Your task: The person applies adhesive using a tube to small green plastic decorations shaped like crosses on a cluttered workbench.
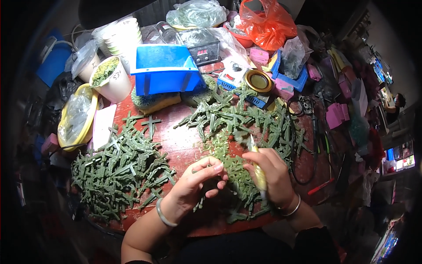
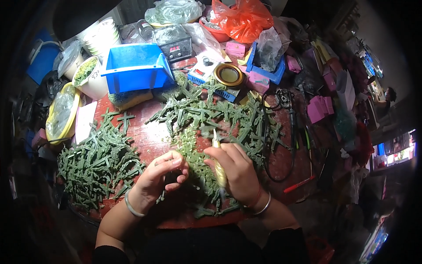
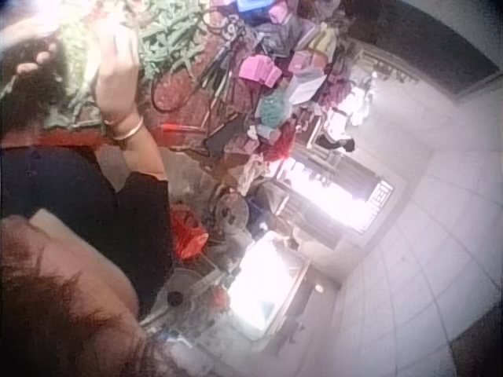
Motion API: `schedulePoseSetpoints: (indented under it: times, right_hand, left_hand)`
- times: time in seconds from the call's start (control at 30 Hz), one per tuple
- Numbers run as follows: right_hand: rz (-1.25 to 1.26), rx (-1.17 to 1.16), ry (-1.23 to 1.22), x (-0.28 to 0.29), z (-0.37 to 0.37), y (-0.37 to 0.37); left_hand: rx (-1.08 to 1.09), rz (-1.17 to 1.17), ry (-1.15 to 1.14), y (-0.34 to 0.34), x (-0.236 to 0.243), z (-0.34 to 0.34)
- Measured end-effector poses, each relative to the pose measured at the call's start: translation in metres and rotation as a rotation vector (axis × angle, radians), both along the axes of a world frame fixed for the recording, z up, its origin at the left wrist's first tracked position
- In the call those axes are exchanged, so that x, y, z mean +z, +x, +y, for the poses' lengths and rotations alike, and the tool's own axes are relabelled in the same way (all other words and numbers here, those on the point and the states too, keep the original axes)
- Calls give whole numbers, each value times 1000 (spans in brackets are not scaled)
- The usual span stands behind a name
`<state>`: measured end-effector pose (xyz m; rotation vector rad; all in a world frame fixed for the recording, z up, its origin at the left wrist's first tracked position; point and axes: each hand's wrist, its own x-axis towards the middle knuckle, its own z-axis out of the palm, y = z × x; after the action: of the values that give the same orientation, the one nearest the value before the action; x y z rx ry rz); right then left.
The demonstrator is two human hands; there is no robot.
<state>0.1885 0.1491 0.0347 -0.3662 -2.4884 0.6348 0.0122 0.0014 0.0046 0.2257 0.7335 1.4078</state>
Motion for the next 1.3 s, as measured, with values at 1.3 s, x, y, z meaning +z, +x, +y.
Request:
schedulePoseSetpoints:
  times: [1.3]
  right_hand:
    - [180, 215, -817, -6, -1, 20]
  left_hand:
    - [-48, 61, -4, 6, 7, -2]
